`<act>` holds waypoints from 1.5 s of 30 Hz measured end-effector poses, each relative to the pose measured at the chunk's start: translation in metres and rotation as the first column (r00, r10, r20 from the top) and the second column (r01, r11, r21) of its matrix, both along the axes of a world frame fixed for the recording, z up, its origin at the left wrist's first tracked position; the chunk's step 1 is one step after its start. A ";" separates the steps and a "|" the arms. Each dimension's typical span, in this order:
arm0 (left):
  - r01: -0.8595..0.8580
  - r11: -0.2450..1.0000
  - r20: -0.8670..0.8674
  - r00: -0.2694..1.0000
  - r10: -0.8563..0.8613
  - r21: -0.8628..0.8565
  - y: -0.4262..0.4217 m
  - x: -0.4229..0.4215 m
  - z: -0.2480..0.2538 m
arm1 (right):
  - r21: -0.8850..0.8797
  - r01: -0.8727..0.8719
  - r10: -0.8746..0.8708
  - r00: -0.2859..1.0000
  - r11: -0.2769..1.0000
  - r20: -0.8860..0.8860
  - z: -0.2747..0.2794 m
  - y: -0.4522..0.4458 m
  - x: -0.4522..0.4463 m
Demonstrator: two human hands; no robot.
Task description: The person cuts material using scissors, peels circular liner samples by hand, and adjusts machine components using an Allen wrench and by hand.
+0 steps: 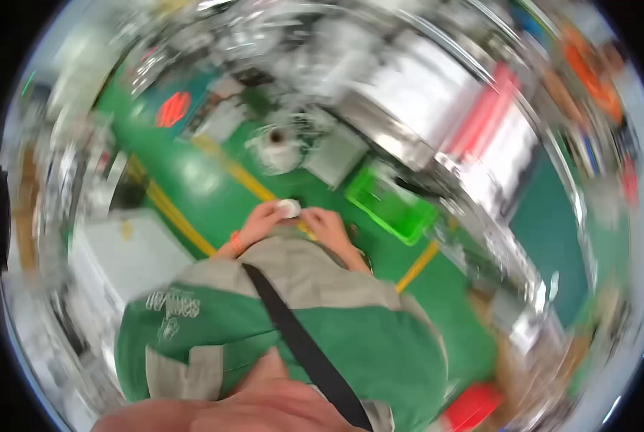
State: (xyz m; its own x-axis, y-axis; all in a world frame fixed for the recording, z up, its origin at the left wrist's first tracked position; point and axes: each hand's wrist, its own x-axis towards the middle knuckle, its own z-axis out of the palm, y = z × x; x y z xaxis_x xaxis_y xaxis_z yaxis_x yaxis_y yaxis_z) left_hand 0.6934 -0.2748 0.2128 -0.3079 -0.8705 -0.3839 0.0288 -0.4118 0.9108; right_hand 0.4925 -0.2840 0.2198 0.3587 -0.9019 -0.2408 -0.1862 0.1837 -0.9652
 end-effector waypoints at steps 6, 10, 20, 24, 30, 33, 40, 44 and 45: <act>-0.363 0.932 -0.088 0.927 0.364 0.027 0.021 0.105 0.012 | -0.018 -0.183 0.183 0.982 0.983 0.045 -0.019 -0.047 0.128; -0.481 0.876 -0.161 0.865 0.474 -0.005 0.052 0.213 -0.009 | -0.201 -0.354 0.347 0.935 0.913 -0.069 -0.014 -0.096 0.265; -0.912 0.392 -0.225 0.360 0.905 0.119 0.095 0.479 0.006 | -0.428 -0.213 -0.207 0.638 0.878 -0.742 -0.058 -0.274 0.550; -0.869 0.483 -0.139 0.468 0.873 0.105 0.053 0.516 -0.003 | -0.254 -0.249 -0.084 0.538 0.935 -0.839 -0.070 -0.296 0.557; -0.364 0.820 0.322 0.788 0.524 -0.442 -0.111 0.563 -0.010 | 0.665 -0.034 -0.302 0.873 0.746 0.384 -0.085 -0.293 0.498; 0.101 0.784 0.573 0.739 0.354 -0.613 -0.203 0.564 -0.060 | 0.788 -0.178 -0.312 0.849 0.590 0.426 -0.054 -0.270 0.506; 0.623 0.671 0.857 0.515 0.033 -0.400 -0.324 0.554 -0.041 | 0.387 0.072 -0.232 0.893 0.919 0.385 0.006 -0.254 0.564; 0.321 0.698 0.379 0.922 -0.077 -0.640 -0.369 0.583 0.044 | 0.153 0.332 -0.364 0.883 0.931 0.296 0.023 -0.247 0.586; 0.139 0.596 0.226 0.972 0.072 -0.791 -0.390 0.597 0.078 | 0.152 0.353 -0.383 0.875 0.923 0.296 0.026 -0.248 0.587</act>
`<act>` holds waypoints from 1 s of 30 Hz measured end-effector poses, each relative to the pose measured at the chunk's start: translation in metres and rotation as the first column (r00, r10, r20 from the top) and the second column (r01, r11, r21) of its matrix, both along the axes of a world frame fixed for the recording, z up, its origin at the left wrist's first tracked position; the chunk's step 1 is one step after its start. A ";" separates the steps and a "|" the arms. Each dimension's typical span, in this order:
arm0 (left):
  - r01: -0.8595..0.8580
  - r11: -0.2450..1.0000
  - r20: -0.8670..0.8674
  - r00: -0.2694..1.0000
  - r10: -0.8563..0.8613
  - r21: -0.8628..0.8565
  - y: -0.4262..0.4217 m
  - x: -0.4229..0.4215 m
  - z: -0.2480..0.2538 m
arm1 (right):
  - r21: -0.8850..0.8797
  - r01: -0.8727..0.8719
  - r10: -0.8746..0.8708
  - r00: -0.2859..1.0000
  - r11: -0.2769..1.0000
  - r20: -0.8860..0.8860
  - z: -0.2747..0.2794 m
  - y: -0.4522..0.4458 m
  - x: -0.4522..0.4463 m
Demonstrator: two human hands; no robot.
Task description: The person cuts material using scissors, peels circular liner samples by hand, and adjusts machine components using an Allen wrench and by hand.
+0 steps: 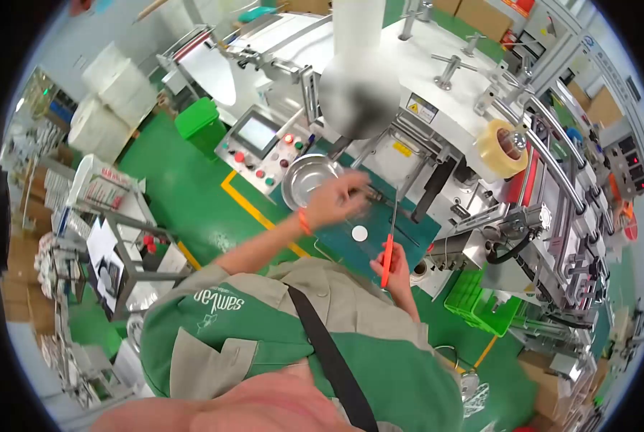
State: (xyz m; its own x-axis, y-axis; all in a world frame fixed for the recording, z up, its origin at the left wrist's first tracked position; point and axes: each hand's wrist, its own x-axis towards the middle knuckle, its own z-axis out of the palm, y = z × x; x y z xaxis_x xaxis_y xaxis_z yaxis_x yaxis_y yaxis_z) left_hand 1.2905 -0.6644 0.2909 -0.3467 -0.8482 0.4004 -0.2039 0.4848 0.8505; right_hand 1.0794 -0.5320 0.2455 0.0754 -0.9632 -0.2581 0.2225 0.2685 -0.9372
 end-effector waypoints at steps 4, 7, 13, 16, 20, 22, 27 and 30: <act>-0.392 0.872 -0.340 0.895 0.288 -0.292 -0.152 0.086 0.140 | -0.042 0.115 -0.118 0.991 0.992 -0.065 0.020 -0.006 0.018; -0.276 0.926 -0.491 0.863 0.122 -0.256 -0.300 0.097 0.177 | -0.145 0.145 -0.126 0.983 0.979 0.130 0.034 -0.019 0.044; 0.562 0.768 -0.605 0.738 -0.299 0.306 -0.458 0.016 0.173 | -0.169 0.124 -0.096 0.982 0.978 0.165 0.073 -0.068 0.114; 0.728 0.685 -0.468 0.601 -0.648 -0.013 -0.471 0.010 0.170 | -0.234 0.151 -0.116 0.981 0.960 0.155 0.083 -0.092 0.141; 0.413 0.910 -0.499 0.798 -0.338 0.043 -0.445 0.069 0.166 | -0.267 0.147 -0.115 0.984 0.952 0.133 0.096 -0.130 0.170; 0.405 0.908 -0.524 0.799 -0.295 0.107 -0.428 0.101 0.164 | -0.413 0.089 -0.044 0.992 0.906 0.117 0.104 -0.150 0.186; 0.394 0.906 -0.032 0.919 -0.394 0.153 -0.409 0.116 0.122 | -0.319 -0.032 0.111 0.966 0.947 0.233 0.106 -0.189 0.221; 0.358 0.934 0.091 0.930 -0.357 -0.005 -0.421 0.109 0.112 | -0.193 -0.191 0.243 0.922 0.962 0.300 0.096 -0.207 0.231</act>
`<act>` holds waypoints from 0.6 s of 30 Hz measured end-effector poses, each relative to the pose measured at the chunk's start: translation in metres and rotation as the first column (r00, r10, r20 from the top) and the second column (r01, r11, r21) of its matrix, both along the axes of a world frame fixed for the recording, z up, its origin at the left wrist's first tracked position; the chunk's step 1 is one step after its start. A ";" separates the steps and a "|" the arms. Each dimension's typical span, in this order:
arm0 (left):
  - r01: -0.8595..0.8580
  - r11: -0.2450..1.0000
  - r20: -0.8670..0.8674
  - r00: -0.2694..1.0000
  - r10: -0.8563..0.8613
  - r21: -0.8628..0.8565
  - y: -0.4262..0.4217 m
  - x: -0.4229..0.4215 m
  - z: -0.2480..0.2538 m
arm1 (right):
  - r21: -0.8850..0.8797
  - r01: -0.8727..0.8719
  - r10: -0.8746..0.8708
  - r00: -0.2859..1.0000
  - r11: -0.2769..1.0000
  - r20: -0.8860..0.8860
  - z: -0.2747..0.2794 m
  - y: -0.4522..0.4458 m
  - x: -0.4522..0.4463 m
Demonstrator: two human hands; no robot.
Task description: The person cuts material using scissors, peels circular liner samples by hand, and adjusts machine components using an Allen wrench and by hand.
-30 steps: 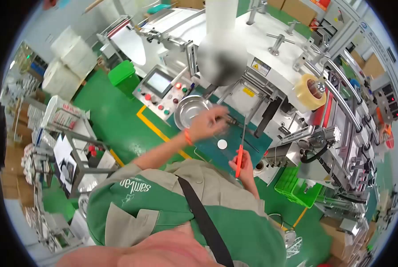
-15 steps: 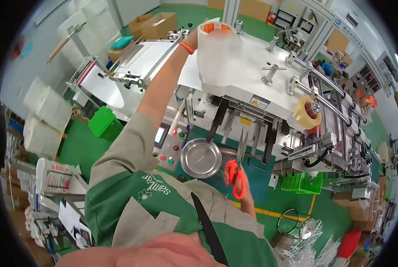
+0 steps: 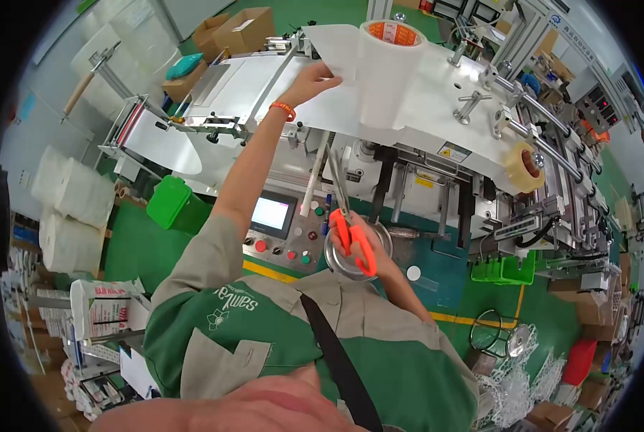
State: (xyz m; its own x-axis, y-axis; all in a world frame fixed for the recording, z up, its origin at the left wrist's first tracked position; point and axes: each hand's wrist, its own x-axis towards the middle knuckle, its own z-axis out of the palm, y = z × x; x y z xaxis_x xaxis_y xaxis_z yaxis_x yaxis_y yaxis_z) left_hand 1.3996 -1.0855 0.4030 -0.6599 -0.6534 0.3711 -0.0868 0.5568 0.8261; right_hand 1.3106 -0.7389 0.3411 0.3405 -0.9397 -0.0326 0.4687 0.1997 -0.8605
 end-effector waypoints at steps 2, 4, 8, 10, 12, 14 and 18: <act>-0.016 1.000 -0.001 1.000 0.016 0.012 -0.005 -0.005 -0.014 | -0.090 -0.005 0.001 0.999 0.996 -0.044 -0.008 0.000 0.007; -0.009 1.000 0.011 1.000 0.009 0.003 -0.006 -0.007 -0.021 | -0.191 -0.021 0.003 0.996 0.981 -0.093 -0.009 0.001 0.011; -0.140 0.987 -0.039 0.989 0.143 0.081 0.007 -0.009 -0.025 | -0.180 -0.020 0.008 0.998 0.983 -0.065 -0.010 0.002 0.013; -0.161 0.985 -0.065 0.984 0.165 0.062 0.009 0.005 -0.028 | -0.064 -0.026 0.028 0.999 0.998 0.034 -0.031 -0.005 0.015; -0.159 0.981 -0.152 0.973 0.175 0.115 0.029 0.034 -0.018 | -0.038 -0.002 0.003 0.999 0.999 0.045 -0.033 -0.008 0.022; -0.226 0.968 -0.075 0.969 0.234 0.107 0.041 0.060 -0.014 | -0.010 0.019 -0.019 0.998 1.000 0.058 -0.032 -0.018 0.031; -0.127 0.952 -0.205 0.960 0.189 0.280 0.089 0.092 0.010 | -0.009 0.068 -0.068 0.996 0.998 -0.051 -0.030 -0.054 0.046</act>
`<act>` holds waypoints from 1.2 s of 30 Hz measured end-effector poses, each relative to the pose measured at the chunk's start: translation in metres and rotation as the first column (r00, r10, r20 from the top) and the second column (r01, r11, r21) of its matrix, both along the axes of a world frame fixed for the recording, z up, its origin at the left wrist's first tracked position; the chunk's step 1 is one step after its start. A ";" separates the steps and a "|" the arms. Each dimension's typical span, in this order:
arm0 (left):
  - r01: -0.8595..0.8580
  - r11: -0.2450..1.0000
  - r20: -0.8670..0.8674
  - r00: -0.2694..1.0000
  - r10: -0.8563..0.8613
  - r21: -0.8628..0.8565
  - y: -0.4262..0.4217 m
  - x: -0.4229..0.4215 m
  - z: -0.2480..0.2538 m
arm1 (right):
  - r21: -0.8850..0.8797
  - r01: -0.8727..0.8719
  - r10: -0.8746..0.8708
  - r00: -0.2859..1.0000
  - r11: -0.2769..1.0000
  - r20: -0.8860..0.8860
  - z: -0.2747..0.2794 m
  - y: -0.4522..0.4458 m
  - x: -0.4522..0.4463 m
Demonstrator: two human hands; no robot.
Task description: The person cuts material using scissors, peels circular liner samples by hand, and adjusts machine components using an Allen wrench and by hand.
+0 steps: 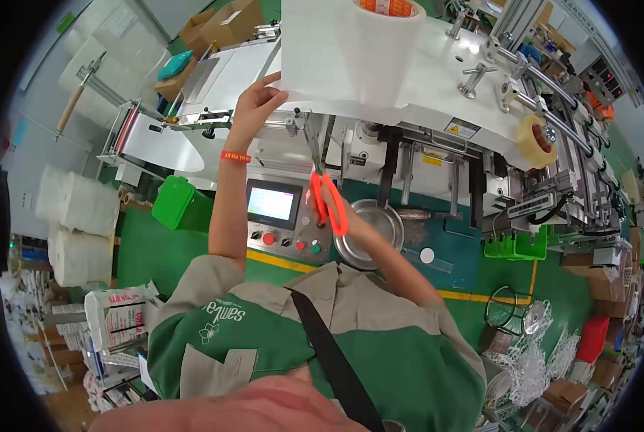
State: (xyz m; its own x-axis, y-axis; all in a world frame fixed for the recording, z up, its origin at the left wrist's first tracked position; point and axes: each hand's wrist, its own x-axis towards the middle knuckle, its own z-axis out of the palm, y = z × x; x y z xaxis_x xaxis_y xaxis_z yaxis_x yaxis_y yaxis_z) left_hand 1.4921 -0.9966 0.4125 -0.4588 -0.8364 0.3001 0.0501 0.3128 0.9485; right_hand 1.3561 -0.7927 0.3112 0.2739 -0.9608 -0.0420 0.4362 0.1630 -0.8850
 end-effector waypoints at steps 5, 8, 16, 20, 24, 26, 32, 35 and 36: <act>-0.080 0.996 0.021 0.996 0.081 -0.036 0.025 0.005 -0.003 | 0.042 0.011 -0.008 0.998 0.999 -0.056 0.010 -0.044 0.010; -0.092 0.994 0.040 0.995 0.094 -0.065 0.029 0.007 -0.003 | -0.016 0.004 -0.007 0.987 1.000 -0.158 0.025 -0.051 0.019; -0.129 0.982 0.198 0.968 0.154 -0.136 0.032 0.019 -0.005 | -0.265 -0.053 0.045 0.998 0.963 -0.037 -0.018 -0.062 0.019; -0.095 0.996 0.057 0.994 0.094 0.002 0.025 0.019 -0.012 | 0.009 -0.093 0.092 0.993 0.996 0.068 0.022 -0.054 0.020; -0.084 0.996 0.034 0.996 0.082 0.043 0.032 0.016 -0.004 | -0.096 0.006 -0.015 0.996 0.995 -0.091 0.029 -0.050 0.022; -0.045 0.999 0.033 0.998 0.044 0.029 0.024 0.020 -0.009 | -0.110 0.003 -0.012 0.996 0.994 -0.085 0.034 -0.046 0.020; 0.008 1.000 0.160 0.987 -0.012 0.027 0.020 0.027 -0.002 | -0.135 -0.007 -0.011 0.991 0.991 -0.132 0.027 -0.041 0.015; 0.074 0.997 0.198 0.977 -0.080 0.037 0.020 0.031 0.009 | -0.088 -0.138 0.104 0.943 0.986 -0.316 0.037 -0.047 -0.014; 0.120 0.991 0.225 0.966 -0.129 0.054 0.016 0.033 0.011 | -0.104 -0.160 0.114 0.928 0.982 -0.355 0.042 -0.045 -0.022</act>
State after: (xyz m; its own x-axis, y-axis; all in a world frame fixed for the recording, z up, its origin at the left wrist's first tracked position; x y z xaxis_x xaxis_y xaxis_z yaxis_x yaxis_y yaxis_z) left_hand 1.5252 -0.9807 0.4233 -0.6121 -0.7776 0.1436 -0.1323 0.2797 0.9509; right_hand 1.3340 -0.8372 0.3534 0.3942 -0.9183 -0.0366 0.0806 0.0742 -0.9940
